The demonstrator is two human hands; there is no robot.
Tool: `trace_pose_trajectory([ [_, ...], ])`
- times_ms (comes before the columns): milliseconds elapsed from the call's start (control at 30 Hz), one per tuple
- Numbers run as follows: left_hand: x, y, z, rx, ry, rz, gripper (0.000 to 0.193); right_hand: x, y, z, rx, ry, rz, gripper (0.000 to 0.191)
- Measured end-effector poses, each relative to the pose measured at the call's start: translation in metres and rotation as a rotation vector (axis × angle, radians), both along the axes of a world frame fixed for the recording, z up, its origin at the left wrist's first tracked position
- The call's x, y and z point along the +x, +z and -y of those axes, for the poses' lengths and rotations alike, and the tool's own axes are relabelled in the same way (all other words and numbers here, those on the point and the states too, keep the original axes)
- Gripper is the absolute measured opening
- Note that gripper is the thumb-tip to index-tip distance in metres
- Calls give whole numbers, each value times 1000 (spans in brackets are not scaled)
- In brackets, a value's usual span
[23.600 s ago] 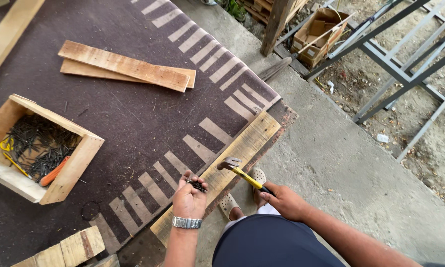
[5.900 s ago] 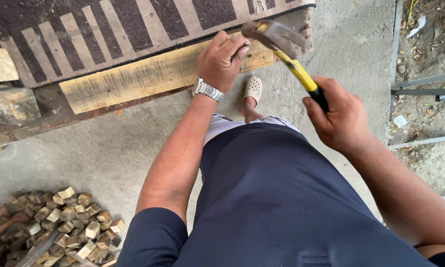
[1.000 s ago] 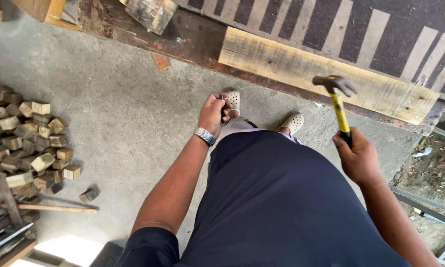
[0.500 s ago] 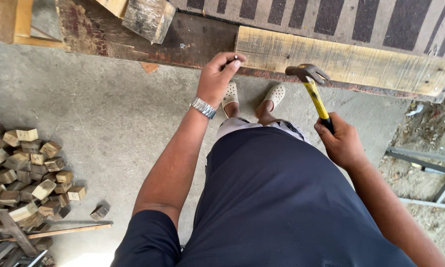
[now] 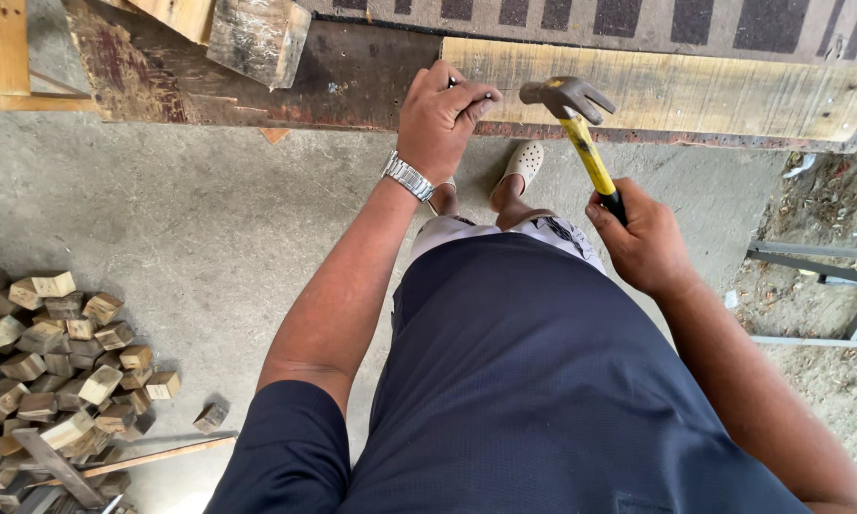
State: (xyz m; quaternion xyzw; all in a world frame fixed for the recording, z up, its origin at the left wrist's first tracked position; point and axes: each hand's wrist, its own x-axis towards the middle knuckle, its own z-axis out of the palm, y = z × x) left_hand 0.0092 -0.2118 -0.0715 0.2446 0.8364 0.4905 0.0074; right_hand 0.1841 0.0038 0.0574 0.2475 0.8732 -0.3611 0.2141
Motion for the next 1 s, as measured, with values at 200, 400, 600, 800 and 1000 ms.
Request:
trace_pose_trajectory([
  [200, -1, -7, 2, 50, -14, -68, 16, -14, 14, 9, 17, 46, -98, 23],
  [400, -3, -15, 7, 95, -46, -31, 17, -17, 22, 15, 12, 85, -159, 23],
  [600, -5, -16, 9, 89, -71, -45, 13, -21, 17, 19, 17, 116, -134, 24],
  [800, -2, -11, 6, 68, -53, -29, 12, -16, 25, 18, 41, 132, -148, 24],
  [1000, -2, -13, 6, 76, -53, -37, 14, -9, 18, 17, 33, 109, -279, 21],
])
